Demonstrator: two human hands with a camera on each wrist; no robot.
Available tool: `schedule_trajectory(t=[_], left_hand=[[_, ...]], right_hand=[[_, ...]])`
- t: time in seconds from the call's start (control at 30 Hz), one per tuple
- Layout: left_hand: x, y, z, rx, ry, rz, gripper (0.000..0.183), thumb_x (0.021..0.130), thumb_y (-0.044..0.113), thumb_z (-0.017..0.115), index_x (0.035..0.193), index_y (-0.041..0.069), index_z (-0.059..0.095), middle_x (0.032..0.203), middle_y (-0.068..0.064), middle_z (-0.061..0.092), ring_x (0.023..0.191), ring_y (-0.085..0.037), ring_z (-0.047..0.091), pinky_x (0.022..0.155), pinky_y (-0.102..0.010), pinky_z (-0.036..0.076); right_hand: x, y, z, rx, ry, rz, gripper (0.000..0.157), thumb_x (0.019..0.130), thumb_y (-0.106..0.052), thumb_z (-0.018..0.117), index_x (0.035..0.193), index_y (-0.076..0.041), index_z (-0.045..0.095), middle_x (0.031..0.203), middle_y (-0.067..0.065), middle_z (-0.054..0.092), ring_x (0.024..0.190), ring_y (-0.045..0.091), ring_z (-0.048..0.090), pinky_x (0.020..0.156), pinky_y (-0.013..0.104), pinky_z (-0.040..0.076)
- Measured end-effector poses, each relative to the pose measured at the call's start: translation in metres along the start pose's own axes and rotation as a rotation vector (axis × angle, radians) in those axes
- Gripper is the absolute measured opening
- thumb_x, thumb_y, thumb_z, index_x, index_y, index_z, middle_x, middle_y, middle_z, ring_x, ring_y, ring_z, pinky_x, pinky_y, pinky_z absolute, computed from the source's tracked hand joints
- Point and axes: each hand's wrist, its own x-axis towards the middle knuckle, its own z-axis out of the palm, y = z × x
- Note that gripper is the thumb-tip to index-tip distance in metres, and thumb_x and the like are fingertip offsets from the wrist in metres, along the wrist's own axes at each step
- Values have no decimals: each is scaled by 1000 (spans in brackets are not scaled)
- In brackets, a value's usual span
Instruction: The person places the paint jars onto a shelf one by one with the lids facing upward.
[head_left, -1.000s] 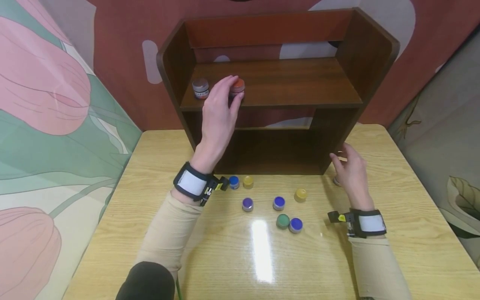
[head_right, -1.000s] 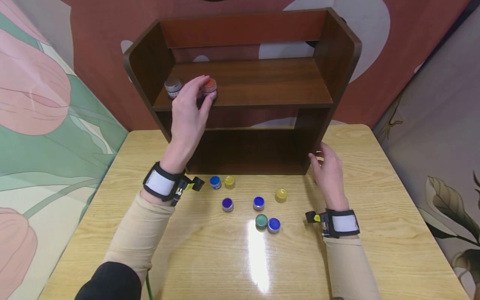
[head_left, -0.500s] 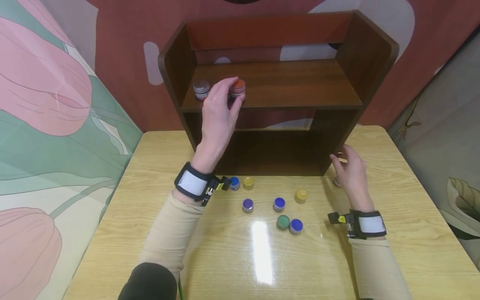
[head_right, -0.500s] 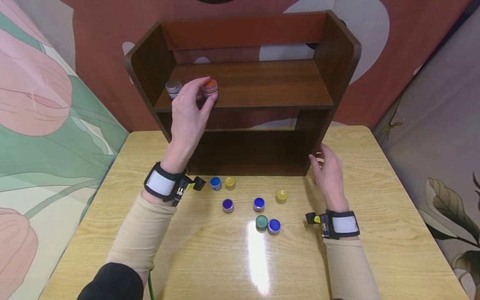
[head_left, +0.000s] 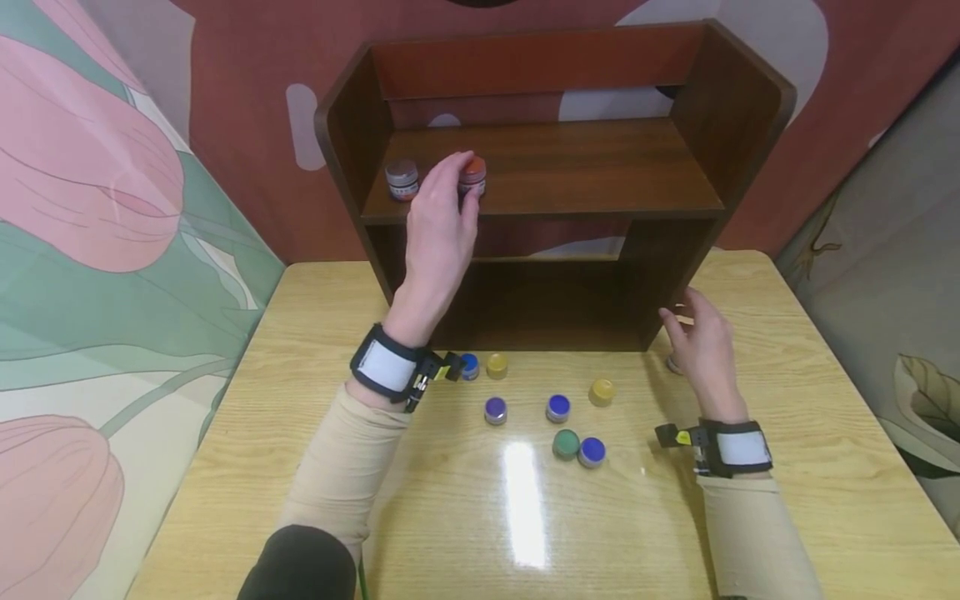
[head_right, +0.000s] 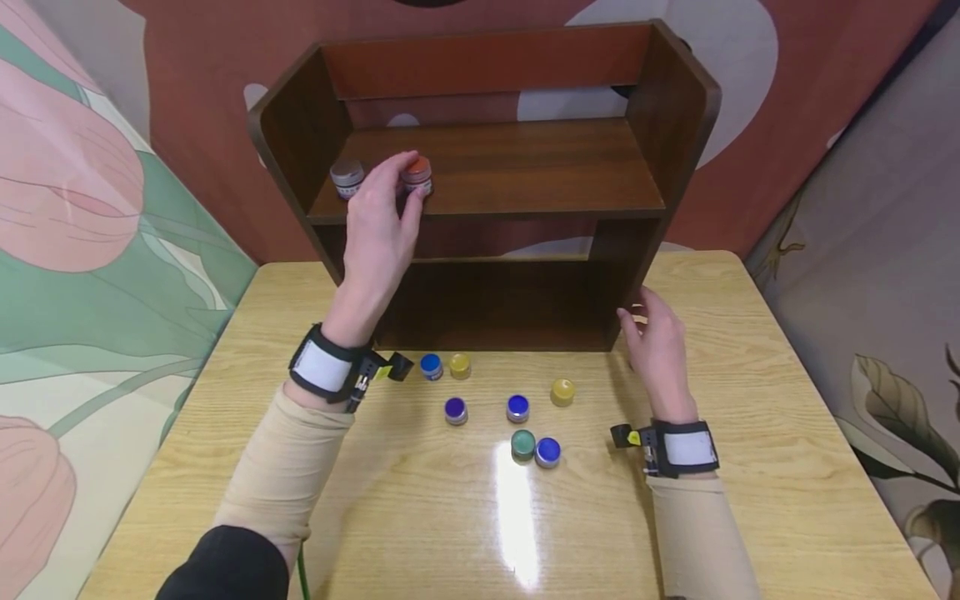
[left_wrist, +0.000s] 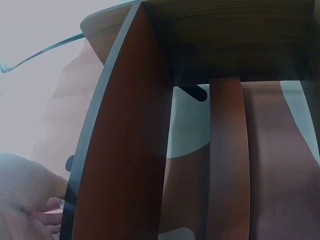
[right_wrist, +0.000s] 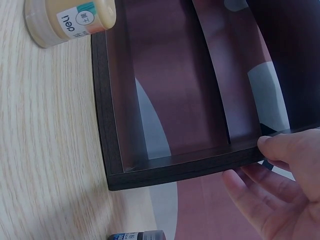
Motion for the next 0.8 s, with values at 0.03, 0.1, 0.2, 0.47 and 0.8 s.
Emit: schedule_trajectory(t=[0.03, 0.1, 0.2, 0.47, 0.8], left_hand=[[0, 0, 0, 3, 0, -3, 44, 97, 17, 63, 140, 11, 54, 143, -6, 59, 134, -17, 55, 115, -24, 41], [0, 0, 0, 7, 1, -7, 44, 97, 18, 63, 140, 11, 54, 143, -6, 59, 135, -17, 55, 115, -24, 41], [0, 1, 0, 10, 3, -10, 45, 97, 18, 63, 140, 11, 54, 143, -7, 59, 134, -17, 55, 115, -24, 41], [-1, 1, -1, 13, 16, -9, 44, 97, 18, 64, 140, 10, 55, 142, -7, 59, 133, -17, 56, 115, -24, 41], [-1, 0, -1, 7, 17, -1, 45, 97, 18, 64, 141, 10, 53, 143, -7, 59, 134, -17, 55, 115, -22, 40]], right_hand=[[0, 0, 0, 0, 0, -2, 39, 100, -17, 58, 136, -3, 54, 129, 24, 64, 112, 42, 65, 89, 58, 56], [0, -1, 0, 1, 1, -3, 39, 100, -17, 58, 136, -3, 54, 129, 24, 64, 112, 42, 65, 89, 58, 56], [1, 0, 1, -1, 3, -2, 39, 100, -17, 58, 136, -3, 54, 129, 24, 64, 112, 41, 65, 89, 57, 56], [0, 0, 0, 2, -2, 1, 39, 101, -18, 57, 137, -2, 53, 130, 25, 63, 113, 41, 64, 89, 58, 56], [1, -1, 0, -2, 1, 1, 39, 101, -19, 57, 136, -3, 54, 130, 24, 64, 112, 41, 65, 89, 57, 56]])
